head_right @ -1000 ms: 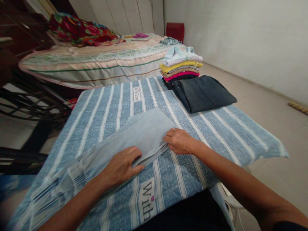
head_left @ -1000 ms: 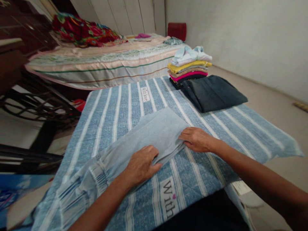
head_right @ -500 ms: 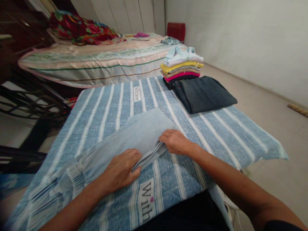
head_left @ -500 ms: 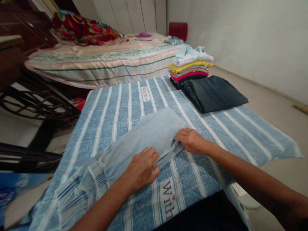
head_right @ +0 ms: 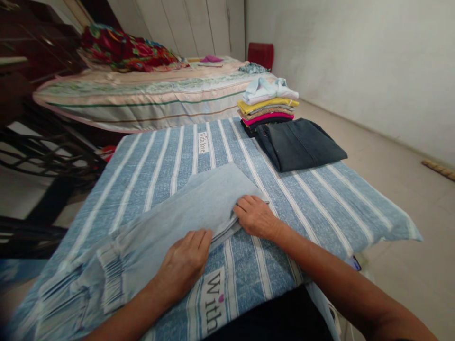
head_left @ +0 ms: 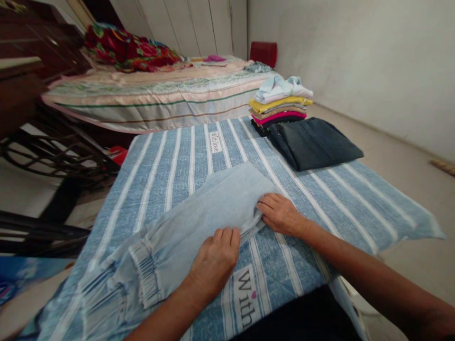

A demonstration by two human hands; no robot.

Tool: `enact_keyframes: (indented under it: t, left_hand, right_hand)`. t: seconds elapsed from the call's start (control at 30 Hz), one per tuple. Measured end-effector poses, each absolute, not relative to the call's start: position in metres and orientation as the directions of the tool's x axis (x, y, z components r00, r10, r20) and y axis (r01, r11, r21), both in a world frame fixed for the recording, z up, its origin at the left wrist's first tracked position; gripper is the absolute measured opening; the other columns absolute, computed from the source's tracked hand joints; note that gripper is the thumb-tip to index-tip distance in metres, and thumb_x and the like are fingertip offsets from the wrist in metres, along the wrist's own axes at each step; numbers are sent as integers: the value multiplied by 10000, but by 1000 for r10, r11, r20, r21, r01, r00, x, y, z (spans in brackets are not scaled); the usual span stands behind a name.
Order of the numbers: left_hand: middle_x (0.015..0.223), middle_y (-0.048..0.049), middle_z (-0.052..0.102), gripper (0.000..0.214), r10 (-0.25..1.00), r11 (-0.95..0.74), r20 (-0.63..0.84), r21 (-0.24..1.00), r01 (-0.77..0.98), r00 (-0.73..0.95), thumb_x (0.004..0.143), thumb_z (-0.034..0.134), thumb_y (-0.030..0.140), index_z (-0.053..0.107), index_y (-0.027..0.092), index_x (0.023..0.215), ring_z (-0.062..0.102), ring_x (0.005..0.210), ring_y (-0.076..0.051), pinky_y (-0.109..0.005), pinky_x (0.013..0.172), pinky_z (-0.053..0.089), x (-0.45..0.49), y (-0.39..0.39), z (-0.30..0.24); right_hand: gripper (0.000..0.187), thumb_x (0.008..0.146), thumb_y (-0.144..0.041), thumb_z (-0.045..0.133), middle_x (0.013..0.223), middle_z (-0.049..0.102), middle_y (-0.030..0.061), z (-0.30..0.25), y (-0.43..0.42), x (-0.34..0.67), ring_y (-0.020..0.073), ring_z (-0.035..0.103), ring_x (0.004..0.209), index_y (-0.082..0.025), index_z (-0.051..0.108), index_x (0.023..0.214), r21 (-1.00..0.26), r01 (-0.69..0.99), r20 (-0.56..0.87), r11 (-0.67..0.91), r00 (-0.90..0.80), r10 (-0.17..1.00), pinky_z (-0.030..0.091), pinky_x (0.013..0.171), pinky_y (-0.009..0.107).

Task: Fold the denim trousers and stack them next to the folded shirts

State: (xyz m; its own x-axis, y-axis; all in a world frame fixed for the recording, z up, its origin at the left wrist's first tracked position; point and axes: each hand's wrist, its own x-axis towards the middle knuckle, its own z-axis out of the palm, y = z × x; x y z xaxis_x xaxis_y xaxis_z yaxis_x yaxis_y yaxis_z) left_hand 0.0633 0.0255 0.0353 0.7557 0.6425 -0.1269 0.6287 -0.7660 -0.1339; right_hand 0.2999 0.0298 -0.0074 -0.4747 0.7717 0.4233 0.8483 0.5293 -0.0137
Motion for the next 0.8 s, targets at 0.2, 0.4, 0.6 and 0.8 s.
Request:
enact_keyframes:
  t: [0.2,0.4,0.6,0.8]
  left_hand:
    - [813,-51,577,195,691,-723,-104,-85,685,716,858,356,76,525,174,867,566,806,-214,-339,710,484,64,36,32]
    - [799,-47,577,218,680,-733,-86,-74,676,728,856,343,65,530,177,856,569,804,-217,-350,711,491,62,38,31]
    - [842,-56,571,192,673,-739,-117,-71,670,730,849,374,77,532,175,896,551,836,-232,-375,733,498,62,34,28]
    - [877,-62,558,211,656,-754,-150,-84,651,740,835,363,54,529,175,883,538,863,-239,-377,714,503,65,34,30]
  right_hand:
    - [150,877,-181,473,988,578,132,-11,30,273,245,480,995,-126,593,948,19,799,491,601,-531,691,409,810,365]
    - [179,896,-144,437,924,598,113,-17,30,276,236,491,883,-133,613,926,109,881,466,460,-454,759,394,776,356]
    - [194,855,-94,460,880,619,101,-24,20,332,229,504,850,-140,632,933,121,985,385,127,-164,908,362,772,327]
    - [226,833,-116,465,908,651,95,-28,17,331,219,537,832,-149,634,979,37,999,355,-6,-7,935,356,748,306]
